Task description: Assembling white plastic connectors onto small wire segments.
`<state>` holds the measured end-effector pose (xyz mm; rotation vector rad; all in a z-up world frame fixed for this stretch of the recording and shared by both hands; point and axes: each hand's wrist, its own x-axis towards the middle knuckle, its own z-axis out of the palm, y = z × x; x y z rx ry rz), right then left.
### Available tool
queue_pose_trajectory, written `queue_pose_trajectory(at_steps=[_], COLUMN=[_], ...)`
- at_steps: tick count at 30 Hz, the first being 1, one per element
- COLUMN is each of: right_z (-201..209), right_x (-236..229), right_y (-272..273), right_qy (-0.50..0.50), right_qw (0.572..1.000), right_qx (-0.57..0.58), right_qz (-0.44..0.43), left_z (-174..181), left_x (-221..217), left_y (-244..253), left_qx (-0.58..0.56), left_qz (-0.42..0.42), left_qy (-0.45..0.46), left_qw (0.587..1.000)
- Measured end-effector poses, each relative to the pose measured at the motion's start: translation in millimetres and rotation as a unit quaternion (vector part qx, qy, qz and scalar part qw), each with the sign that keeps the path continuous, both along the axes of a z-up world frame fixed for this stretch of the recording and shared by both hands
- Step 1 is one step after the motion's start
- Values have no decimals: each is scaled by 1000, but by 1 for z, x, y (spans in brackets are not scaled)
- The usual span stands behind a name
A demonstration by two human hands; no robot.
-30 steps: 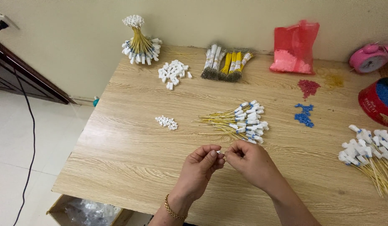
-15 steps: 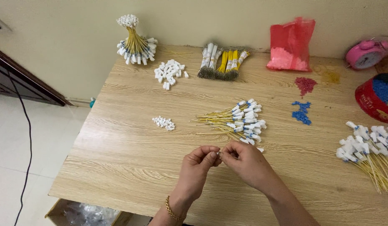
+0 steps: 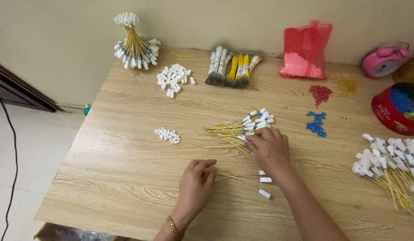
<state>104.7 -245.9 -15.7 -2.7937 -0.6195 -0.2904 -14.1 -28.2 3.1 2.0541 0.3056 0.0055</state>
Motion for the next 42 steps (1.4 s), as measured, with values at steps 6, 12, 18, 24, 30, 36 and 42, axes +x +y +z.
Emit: queue_pose_trajectory(at_steps=[6, 12, 18, 24, 30, 36, 42], right_z=[0, 10, -7, -10, -4, 50, 85], right_x=[3, -1, 7, 8, 6, -29, -58], right_y=[-1, 0, 3, 3, 1, -5, -50], right_qy=[-19, -49, -66, -76, -106, -161, -164], right_qw=[999, 997, 997, 994, 991, 982, 984], right_qx=[-30, -46, -41, -51, -28, 17, 17], right_qz=[1, 27, 25, 61, 75, 97, 65], left_z=[-1, 3, -24, -41, -44, 13, 40], left_x=[22, 53, 69, 80, 81, 67, 41], left_y=[-4, -22, -29, -38, -37, -31, 2], left_qx=[151, 212, 256, 328, 304, 52, 1], left_qz=[-44, -69, -65, -89, -76, -132, -161], left_qy=[-226, -267, -240, -247, -198, -64, 12], left_qw=[961, 937, 934, 908, 929, 988, 987])
